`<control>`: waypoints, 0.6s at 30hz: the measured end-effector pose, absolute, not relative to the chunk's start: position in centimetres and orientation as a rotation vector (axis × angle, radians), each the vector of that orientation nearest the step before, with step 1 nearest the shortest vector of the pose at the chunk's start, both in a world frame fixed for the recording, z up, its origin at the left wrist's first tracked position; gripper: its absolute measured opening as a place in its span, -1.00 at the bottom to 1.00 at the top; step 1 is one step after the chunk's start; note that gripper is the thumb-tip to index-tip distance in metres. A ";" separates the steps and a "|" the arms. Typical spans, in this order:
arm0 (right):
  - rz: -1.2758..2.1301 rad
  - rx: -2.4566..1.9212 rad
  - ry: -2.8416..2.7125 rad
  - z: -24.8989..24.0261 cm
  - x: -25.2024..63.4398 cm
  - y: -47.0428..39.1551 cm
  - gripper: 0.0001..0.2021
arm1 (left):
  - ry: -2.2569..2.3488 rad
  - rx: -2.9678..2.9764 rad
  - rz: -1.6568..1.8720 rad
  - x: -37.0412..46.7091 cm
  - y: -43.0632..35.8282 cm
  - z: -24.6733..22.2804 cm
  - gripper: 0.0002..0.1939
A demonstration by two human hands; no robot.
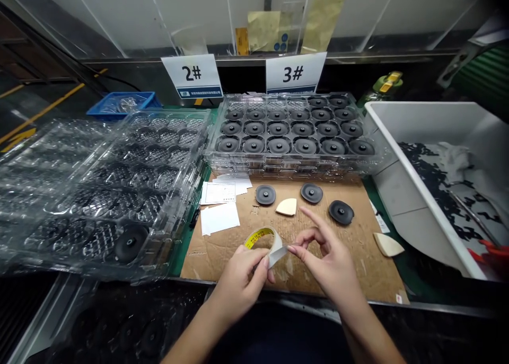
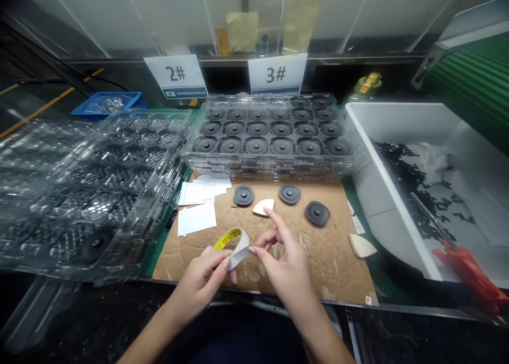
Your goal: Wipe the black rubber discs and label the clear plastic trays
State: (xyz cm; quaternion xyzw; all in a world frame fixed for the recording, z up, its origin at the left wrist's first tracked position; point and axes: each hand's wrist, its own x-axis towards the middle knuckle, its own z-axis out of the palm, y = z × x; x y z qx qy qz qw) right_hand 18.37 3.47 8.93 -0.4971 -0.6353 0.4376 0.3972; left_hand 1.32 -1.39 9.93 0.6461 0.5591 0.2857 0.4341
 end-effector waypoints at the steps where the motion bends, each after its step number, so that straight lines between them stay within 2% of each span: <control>1: 1.067 -1.251 -1.685 9.0 18.6 3.5 -0.59 | 1.401 1.619 0.712 1.4 -1.4 9.8 -0.72; 3: 0.932 -1.217 -1.853 9.2 19.0 3.4 -0.84 | 1.425 1.636 0.706 1.5 -1.4 9.6 -0.73; 4: 0.852 -1.196 -1.924 9.4 19.1 3.4 -0.88 | 1.440 1.644 0.701 1.6 -1.3 9.5 -0.73; 8: 0.609 -1.129 -2.051 10.0 19.4 3.4 -0.88 | 1.489 1.636 0.696 1.5 -1.2 9.4 -0.72; 18: 0.438 -0.914 -2.030 9.9 19.8 2.4 -0.72 | 1.524 1.484 0.745 2.7 -1.5 9.5 -0.66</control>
